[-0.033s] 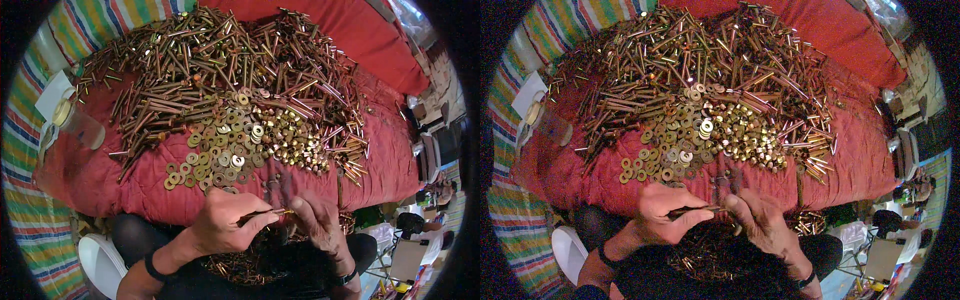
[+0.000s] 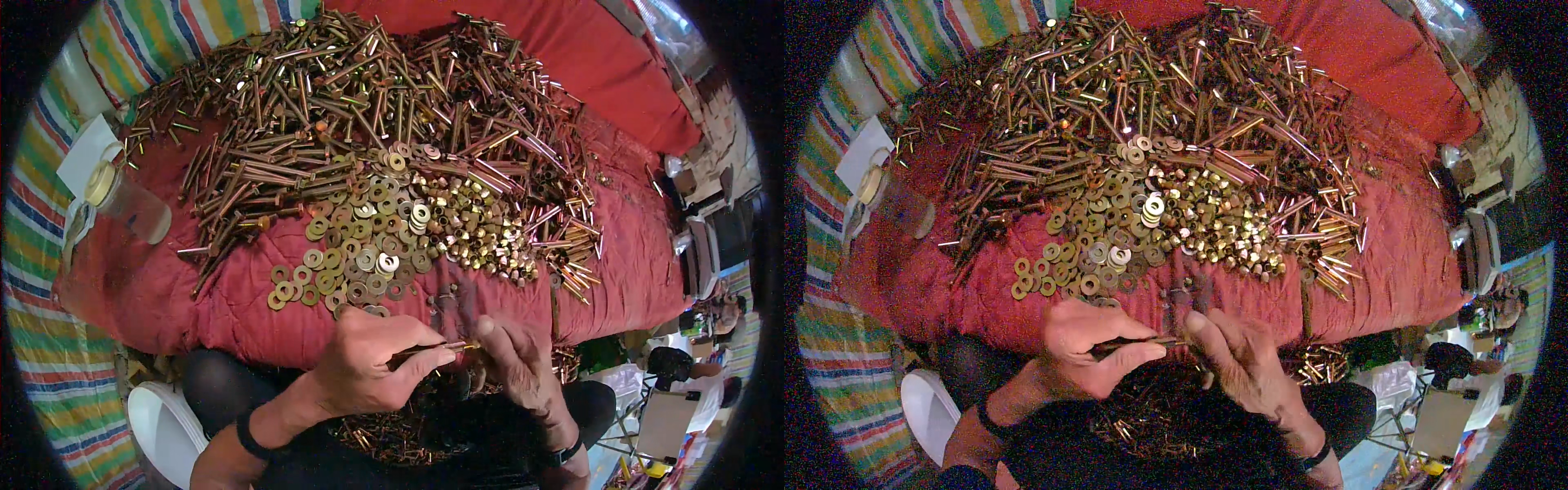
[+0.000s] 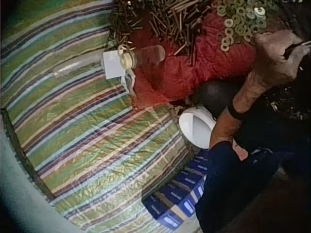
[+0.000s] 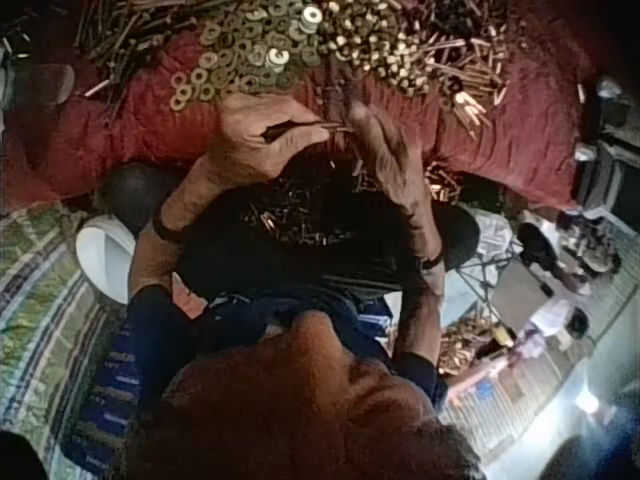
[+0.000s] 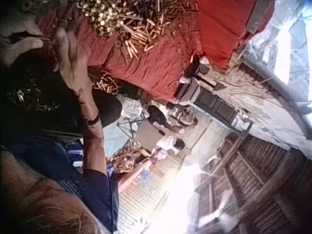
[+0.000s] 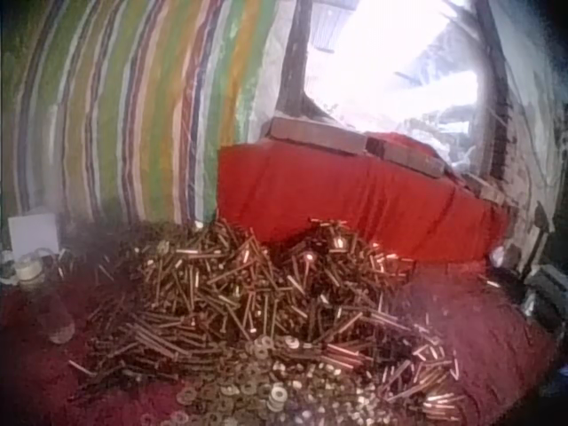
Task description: The person sits on the floor and repeatedly picks up metal rods and washers from a large pile on a red cloth. They insert washers onto the rods by hand and place the assembled pieces back onto the pile. The process continues throughout the clip with no visible final destination for the assembled items.
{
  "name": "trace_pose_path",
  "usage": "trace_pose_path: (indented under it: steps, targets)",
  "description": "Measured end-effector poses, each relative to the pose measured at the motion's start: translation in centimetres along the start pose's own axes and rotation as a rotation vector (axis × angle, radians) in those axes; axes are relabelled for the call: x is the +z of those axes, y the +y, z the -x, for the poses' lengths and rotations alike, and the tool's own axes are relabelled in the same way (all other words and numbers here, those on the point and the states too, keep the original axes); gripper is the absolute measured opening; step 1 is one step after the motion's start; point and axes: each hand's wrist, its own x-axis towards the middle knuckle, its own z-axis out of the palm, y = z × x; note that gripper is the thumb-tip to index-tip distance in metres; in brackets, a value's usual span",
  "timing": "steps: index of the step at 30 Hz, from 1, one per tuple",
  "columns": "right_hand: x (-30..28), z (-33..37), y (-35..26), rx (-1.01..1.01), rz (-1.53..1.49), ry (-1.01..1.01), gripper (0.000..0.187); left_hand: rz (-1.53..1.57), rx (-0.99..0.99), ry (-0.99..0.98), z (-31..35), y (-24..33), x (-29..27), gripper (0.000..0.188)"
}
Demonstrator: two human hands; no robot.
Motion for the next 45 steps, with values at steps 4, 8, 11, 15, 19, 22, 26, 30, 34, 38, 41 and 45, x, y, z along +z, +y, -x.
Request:
trace_pose_path:
  steps: [4,8,11,15,19,22,26,30,34,38,41,45]
  targets:
    - [0.3,0.0,-0.2,0.080,-0.074,0.218,0.059,0.080,-0.088,0.003,0.0,-0.1,0.1,0.011]
    - [-0.6,-0.3,-0.6,-0.169,-0.075,0.181,0.053,0.189,-0.304,0.004,0.1,0.1,-0.5,0.013]
    - [-1.0,-0.6,-0.7,-0.323,0.153,0.170,0.032,0.216,-0.371,0.007,0.0,0.1,-0.8,0.014]
    - [-1.1,-0.8,-0.2,-0.527,0.202,0.115,0.029,0.211,-0.375,-0.013,-0.1,0.1,-0.9,0.012]
    - [-1.3,-0.3,0.2,-0.382,0.216,0.018,0.023,0.228,-0.396,-0.042,-0.1,0.2,-0.7,0.013]
    - [-1.2,0.0,0.3,-0.313,0.231,0.042,0.025,0.238,-0.399,-0.062,0.0,0.2,-0.5,0.013]
    - [-1.3,-0.1,0.0,-0.195,0.102,0.107,0.025,0.316,-0.461,-0.063,-0.1,0.2,-0.7,0.013]
    - [-1.5,-0.5,-0.1,-0.425,0.292,0.160,0.030,0.342,-0.463,-0.025,-0.2,0.2,-0.8,0.013]
    - [-1.2,-0.4,-0.1,-0.445,0.193,0.029,0.036,0.341,-0.452,-0.051,-0.3,0.3,-0.8,0.012]
    - [-1.3,0.2,-0.6,-0.107,0.277,0.012,0.037,0.353,-0.486,-0.116,-0.3,0.4,-1.1,0.013]
    - [-0.9,0.1,-0.7,-0.289,0.150,0.094,0.035,0.350,-0.473,-0.116,-0.5,0.4,-1.3,0.013]
    - [-0.8,-0.1,-0.7,-0.280,0.104,0.042,0.029,0.424,-0.536,-0.094,-0.4,0.4,-1.0,0.012]
